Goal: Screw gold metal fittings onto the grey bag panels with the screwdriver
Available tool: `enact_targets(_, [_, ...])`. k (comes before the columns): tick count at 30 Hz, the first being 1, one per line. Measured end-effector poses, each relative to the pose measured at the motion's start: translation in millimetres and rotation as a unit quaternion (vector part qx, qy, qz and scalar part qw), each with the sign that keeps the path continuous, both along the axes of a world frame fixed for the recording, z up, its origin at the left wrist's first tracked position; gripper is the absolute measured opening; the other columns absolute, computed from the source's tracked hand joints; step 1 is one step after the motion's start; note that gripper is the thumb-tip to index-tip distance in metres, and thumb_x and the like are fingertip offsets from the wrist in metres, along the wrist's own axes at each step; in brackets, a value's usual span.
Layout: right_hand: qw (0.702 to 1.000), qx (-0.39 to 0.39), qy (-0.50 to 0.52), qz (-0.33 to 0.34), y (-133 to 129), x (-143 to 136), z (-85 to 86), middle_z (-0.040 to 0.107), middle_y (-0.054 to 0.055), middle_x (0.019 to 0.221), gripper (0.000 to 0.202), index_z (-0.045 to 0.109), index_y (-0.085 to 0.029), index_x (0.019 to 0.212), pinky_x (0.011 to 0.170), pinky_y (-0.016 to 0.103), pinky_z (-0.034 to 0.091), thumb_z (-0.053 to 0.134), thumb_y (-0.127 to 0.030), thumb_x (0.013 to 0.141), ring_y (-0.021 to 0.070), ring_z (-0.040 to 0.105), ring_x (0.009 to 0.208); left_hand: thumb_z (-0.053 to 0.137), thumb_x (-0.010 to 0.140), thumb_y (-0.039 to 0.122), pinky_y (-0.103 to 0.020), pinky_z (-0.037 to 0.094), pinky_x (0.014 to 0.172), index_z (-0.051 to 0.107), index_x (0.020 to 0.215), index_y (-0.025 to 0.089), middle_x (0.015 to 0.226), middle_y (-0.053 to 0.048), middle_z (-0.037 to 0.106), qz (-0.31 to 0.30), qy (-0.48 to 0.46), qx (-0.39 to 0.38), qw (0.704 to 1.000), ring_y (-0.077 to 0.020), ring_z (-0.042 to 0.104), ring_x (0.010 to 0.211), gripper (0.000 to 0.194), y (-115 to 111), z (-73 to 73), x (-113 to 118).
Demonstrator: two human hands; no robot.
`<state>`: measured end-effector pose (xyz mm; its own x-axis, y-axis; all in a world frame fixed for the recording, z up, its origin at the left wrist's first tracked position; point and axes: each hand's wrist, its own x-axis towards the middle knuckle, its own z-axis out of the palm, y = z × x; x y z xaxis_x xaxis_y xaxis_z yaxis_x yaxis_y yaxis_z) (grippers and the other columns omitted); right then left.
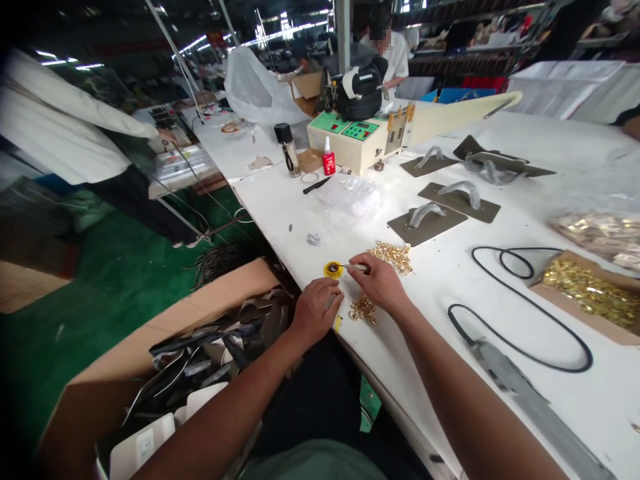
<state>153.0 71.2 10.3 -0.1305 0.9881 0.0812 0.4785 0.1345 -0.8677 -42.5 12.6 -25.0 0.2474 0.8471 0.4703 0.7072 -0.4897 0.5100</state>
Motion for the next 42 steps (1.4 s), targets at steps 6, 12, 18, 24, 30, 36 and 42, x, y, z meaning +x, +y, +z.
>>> enact_targets(6, [0.99,0.036,-0.136,0.011,14.3,-8.1,-7.3,0.075,0.001,0.08,0.023,0.076,-0.027,0.099,0.066,0.031,0.045,0.065,-0.044,0.088,0.0194,0.065,0.069,0.06,0.098,0.025,-0.049,0.054,0.103,0.071,0.097,0.021,0.123,-0.012,0.073,0.0,0.018,-0.02,1.0,-0.0275,0.065,0.119,0.011,2.7,-0.2,-5.0])
enact_targets(12, [0.985,0.024,-0.172,0.003,2.0,-8.1,-1.3,0.07,0.0,0.07,0.021,0.075,-0.028,0.093,0.063,0.03,0.042,0.064,-0.044,0.086,0.0189,0.063,0.064,0.062,0.097,0.023,-0.05,0.052,0.104,0.071,0.097,0.02,0.12,-0.011,0.074,0.002,0.023,-0.018,1.0,-0.0275,0.065,0.119,0.009,10.4,2.6,-7.8])
enact_targets(18, [0.992,-0.006,-0.127,0.007,-5.3,-6.5,4.9,0.068,-0.001,0.067,0.023,0.075,-0.026,0.089,0.06,0.03,0.04,0.065,-0.046,0.085,0.0171,0.057,0.059,0.065,0.094,0.022,-0.052,0.051,0.108,0.072,0.097,0.022,0.125,-0.01,0.074,0.012,0.026,-0.031,0.999,-0.0293,0.062,0.126,0.008,16.7,4.1,-10.9])
enact_targets(24, [0.996,0.005,-0.087,-0.028,1.1,-1.0,-4.7,0.069,-0.001,0.069,0.027,0.075,-0.024,0.095,0.061,0.03,0.041,0.066,-0.048,0.085,0.0171,0.059,0.061,0.065,0.095,0.023,-0.053,0.05,0.109,0.072,0.096,0.022,0.129,-0.009,0.073,0.012,0.036,-0.034,0.999,-0.0297,0.061,0.128,0.007,18.0,4.1,-11.0])
enact_targets(30, [0.996,0.017,-0.089,-0.003,6.5,-2.8,-13.9,0.072,0.001,0.077,0.025,0.076,-0.025,0.098,0.064,0.029,0.042,0.064,-0.045,0.088,0.0172,0.061,0.066,0.065,0.095,0.022,-0.054,0.05,0.109,0.072,0.096,0.021,0.13,-0.01,0.073,0.018,0.04,-0.038,0.998,-0.0305,0.06,0.13,0.007,16.9,3.5,-9.6])
enact_targets(36, [0.997,0.005,-0.081,0.021,6.3,2.2,-11.8,0.07,0.0,0.072,0.025,0.076,-0.025,0.096,0.058,0.029,0.04,0.064,-0.046,0.088,0.0168,0.059,0.061,0.066,0.094,0.022,-0.053,0.05,0.107,0.073,0.095,0.021,0.128,-0.009,0.074,0.022,0.036,-0.034,0.999,-0.0309,0.061,0.128,0.006,17.9,2.9,-9.3])
enact_targets(42, [0.997,-0.003,-0.075,0.018,4.7,4.1,-13.0,0.066,-0.001,0.066,0.022,0.075,-0.025,0.093,0.058,0.028,0.04,0.066,-0.045,0.088,0.0161,0.057,0.06,0.067,0.093,0.021,-0.054,0.05,0.107,0.073,0.093,0.021,0.126,-0.01,0.074,0.02,0.029,-0.037,0.999,-0.0307,0.061,0.126,0.006,19.1,3.3,-8.8])
